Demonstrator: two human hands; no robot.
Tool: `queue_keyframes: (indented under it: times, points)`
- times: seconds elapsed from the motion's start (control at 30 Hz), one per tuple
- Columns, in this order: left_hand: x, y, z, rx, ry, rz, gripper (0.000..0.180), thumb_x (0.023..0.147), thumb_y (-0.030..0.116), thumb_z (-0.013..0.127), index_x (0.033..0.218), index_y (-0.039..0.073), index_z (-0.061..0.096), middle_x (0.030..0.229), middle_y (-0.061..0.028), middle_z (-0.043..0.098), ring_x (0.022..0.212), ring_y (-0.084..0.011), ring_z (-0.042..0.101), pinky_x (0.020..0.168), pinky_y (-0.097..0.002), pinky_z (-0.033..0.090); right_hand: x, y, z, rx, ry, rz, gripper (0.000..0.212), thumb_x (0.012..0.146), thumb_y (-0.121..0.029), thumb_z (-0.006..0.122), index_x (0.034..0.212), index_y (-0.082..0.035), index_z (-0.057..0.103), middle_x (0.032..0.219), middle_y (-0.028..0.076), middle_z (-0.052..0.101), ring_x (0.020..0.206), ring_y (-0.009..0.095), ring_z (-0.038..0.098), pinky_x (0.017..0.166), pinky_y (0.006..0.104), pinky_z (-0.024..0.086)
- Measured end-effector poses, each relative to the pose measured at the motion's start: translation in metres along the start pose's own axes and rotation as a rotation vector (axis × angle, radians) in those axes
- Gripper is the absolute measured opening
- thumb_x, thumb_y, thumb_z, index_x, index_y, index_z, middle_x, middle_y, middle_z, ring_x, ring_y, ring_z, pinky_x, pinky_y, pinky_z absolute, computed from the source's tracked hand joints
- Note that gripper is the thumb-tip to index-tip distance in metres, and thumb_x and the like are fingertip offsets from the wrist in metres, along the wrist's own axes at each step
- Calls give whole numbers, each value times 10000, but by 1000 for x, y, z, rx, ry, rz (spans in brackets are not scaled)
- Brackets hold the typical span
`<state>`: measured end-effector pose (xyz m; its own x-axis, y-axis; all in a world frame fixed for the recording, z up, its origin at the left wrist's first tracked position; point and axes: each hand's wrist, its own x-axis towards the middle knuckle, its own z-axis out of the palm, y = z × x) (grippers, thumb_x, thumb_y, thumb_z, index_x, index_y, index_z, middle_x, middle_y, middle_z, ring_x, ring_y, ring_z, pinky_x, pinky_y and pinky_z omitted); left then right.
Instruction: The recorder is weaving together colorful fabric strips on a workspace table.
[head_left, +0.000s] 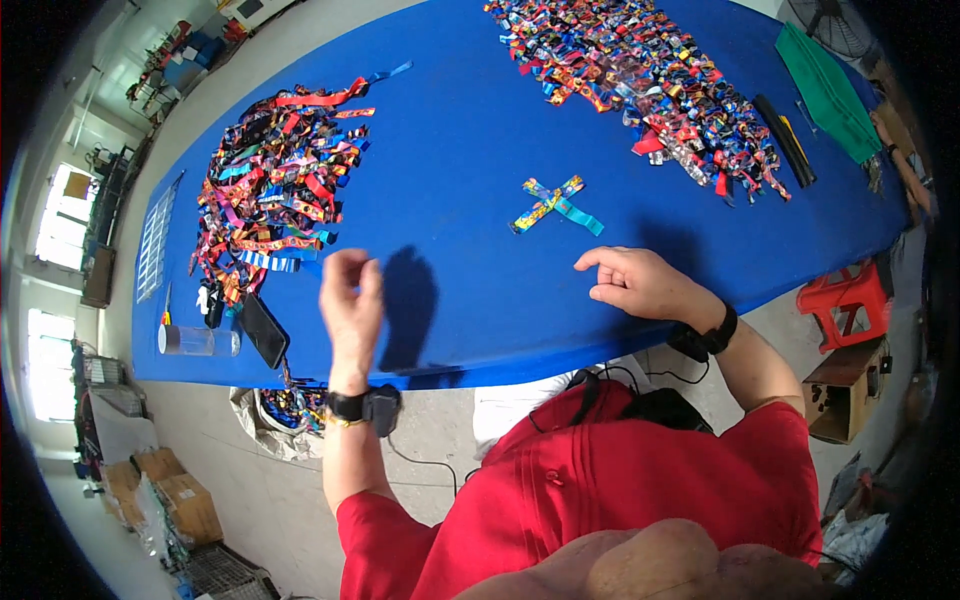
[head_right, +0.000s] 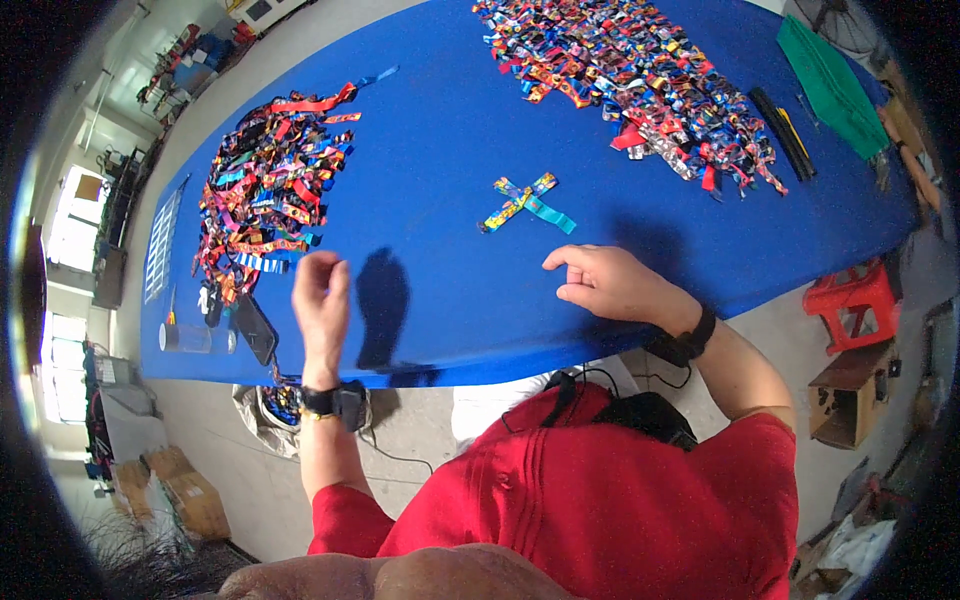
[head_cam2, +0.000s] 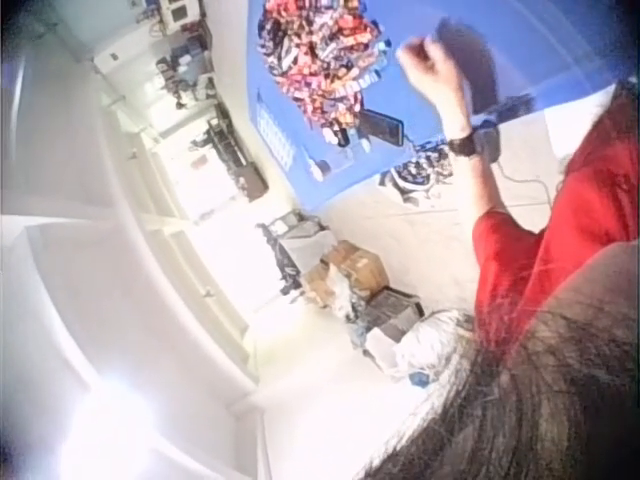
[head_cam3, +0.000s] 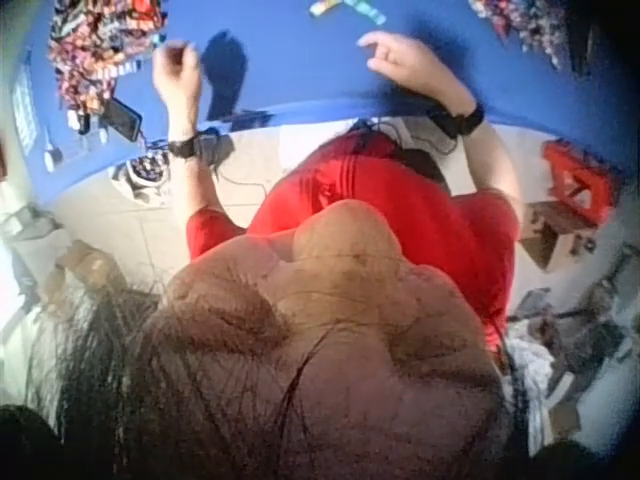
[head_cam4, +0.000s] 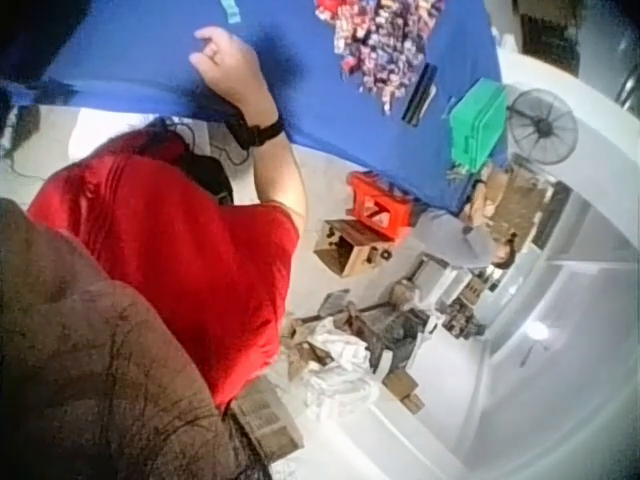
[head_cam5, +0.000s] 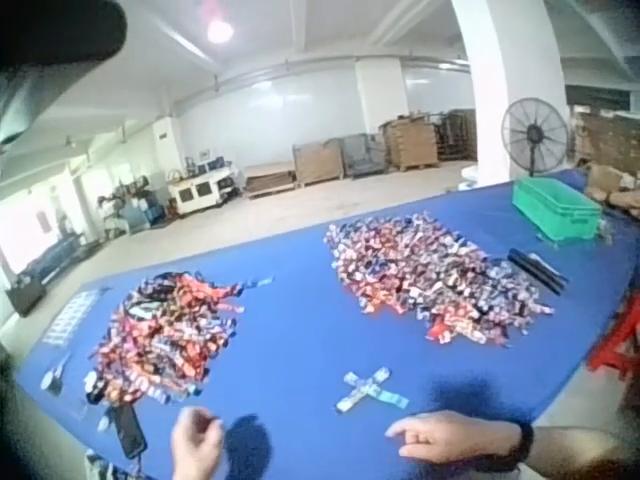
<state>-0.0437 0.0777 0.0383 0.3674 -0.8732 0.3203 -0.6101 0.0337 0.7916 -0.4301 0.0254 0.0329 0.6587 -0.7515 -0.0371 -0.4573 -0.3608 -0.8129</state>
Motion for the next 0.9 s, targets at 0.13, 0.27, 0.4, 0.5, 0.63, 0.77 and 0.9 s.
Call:
queue_keyframes:
  times: [0.13,0.27,0.4,0.5,0.63,0.77,0.9]
  points:
    - [7,56,56,10,-241,8,189,887,134,658,1025,11,619,884,-106,672,797,-178,642,704,-320,518,6,2,-8,67,-50,53,276,863,-156,675,1110,-43,625,749,83,647,651,184,613,618,333,485]
    - [23,84,98,172,-401,85,274,877,212,667,1038,-10,651,884,-138,700,814,-202,679,745,-325,533,31,16,-27,187,87,89,177,924,-105,638,1071,-8,630,768,-24,589,674,46,536,610,218,447]
    - [42,90,129,238,-558,26,352,854,254,668,1058,-33,652,975,-211,683,922,-343,669,823,-421,529,69,24,-56,-50,311,11,251,903,-201,672,1071,-18,633,889,45,623,704,94,582,648,254,484]
    - [53,90,151,271,-581,48,374,849,266,676,1067,-38,652,989,-222,681,933,-350,668,823,-422,528,90,33,-64,-262,373,101,345,873,-285,694,1086,-19,635,950,115,642,763,206,638,689,341,517]
    - [66,78,170,311,-616,93,448,845,325,699,1105,-36,646,949,-218,695,884,-313,688,776,-400,538,104,39,-58,-274,253,148,355,791,-350,745,937,-36,667,904,162,659,885,301,648,763,394,520]
    - [72,79,181,252,-640,64,493,836,332,724,1136,-47,629,932,-195,697,864,-291,682,761,-385,533,101,53,-51,-225,288,36,273,762,-245,774,897,-49,641,887,133,636,855,287,634,761,392,518]
    - [80,78,184,159,-676,-36,492,813,293,754,1135,-57,626,859,-143,677,798,-225,659,717,-354,526,109,57,-55,-41,195,99,211,776,-166,754,887,-35,631,833,118,640,792,250,635,717,366,517]
